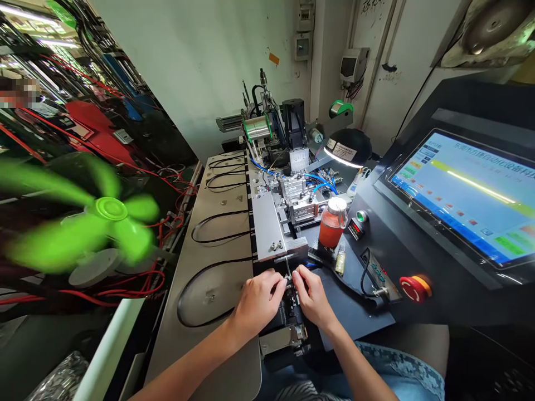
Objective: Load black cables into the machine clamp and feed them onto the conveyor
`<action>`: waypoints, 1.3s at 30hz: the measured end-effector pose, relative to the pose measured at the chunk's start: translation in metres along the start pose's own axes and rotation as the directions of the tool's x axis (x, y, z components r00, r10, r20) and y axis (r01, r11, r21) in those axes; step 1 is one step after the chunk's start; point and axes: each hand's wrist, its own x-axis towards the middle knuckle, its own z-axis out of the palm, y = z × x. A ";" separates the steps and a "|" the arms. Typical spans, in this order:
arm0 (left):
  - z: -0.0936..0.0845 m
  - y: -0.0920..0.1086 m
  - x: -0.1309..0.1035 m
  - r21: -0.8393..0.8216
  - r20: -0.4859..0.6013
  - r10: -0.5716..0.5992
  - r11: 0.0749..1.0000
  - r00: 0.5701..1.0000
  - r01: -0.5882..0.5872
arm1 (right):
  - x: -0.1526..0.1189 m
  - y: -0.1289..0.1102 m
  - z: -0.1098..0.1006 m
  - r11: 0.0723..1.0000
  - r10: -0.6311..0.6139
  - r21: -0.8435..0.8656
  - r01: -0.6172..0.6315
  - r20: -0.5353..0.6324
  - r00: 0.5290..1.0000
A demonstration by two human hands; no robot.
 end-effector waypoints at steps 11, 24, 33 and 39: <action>0.000 -0.010 -0.013 0.306 -0.208 0.472 0.863 0.857 -0.401 | -0.003 0.007 0.007 0.998 0.029 0.055 -0.026 -0.054 0.998; -0.007 -0.020 -0.013 0.140 -0.124 0.248 0.963 0.961 -0.230 | -0.015 -0.004 -0.016 0.922 -0.238 -0.311 0.233 0.019 0.971; -0.008 -0.019 -0.012 0.127 -0.087 0.237 0.966 0.968 -0.225 | -0.026 -0.009 -0.021 0.901 -0.253 -0.366 0.233 -0.007 0.968; -0.017 -0.022 -0.011 0.140 -0.025 0.213 0.968 0.977 -0.207 | -0.022 -0.010 -0.020 0.886 -0.262 -0.401 0.232 -0.022 0.965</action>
